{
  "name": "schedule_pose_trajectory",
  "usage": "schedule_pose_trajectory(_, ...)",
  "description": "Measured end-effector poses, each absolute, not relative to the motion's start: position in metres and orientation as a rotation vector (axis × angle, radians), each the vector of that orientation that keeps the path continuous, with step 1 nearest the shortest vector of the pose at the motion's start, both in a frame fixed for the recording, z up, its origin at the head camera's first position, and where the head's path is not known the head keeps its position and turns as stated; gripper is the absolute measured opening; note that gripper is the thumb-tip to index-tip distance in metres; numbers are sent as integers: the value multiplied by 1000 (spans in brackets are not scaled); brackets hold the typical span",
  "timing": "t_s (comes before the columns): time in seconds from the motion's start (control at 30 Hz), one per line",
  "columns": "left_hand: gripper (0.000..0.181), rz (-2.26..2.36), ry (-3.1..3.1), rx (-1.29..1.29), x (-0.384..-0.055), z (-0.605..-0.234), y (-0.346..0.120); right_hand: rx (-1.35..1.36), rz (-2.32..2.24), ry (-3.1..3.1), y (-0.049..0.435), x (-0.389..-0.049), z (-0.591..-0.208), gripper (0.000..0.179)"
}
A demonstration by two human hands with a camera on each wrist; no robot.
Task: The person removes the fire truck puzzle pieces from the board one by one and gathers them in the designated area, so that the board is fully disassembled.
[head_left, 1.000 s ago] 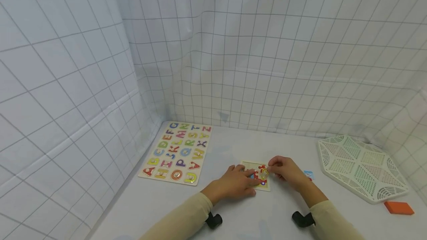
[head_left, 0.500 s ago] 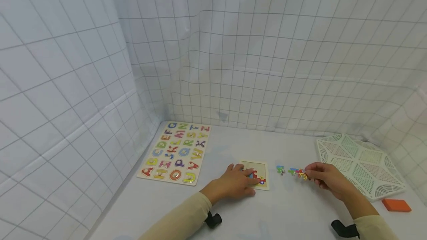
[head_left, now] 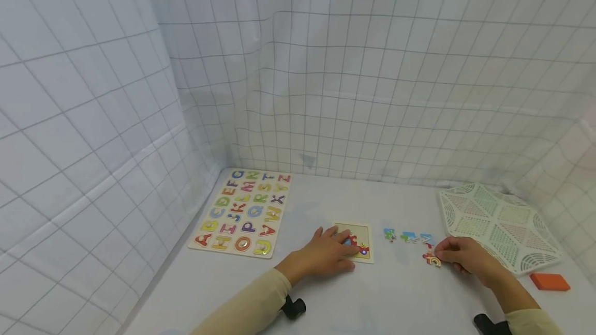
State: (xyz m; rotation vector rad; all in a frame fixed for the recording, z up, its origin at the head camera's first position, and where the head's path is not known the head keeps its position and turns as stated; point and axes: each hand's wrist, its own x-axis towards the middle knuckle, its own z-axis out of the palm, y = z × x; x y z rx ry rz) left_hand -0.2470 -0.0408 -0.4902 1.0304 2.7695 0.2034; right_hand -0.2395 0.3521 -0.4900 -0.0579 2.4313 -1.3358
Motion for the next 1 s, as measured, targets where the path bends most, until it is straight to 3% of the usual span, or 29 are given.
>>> schedule_pose_trajectory(0.23, 42, 277, 2787, 1024, -249, -488, -49, -39, -1264, 2498, 352, -240, -487, 20)
schedule_pose_trajectory(0.47, 37, 280, 2837, 958, -249, -492, -67, -31, -1329, 2582, 337, -246, -482, 31)
schedule_pose_trajectory(0.77, 40, 289, 2843, 1001, -245, -490, -69, -103, -1605, 2353, 278, -266, -466, 43)
schedule_pose_trajectory(1.0, 39, 284, 2819, 968, -244, -488, -66, -85, -1621, 2220, 218, -280, -470, 38)
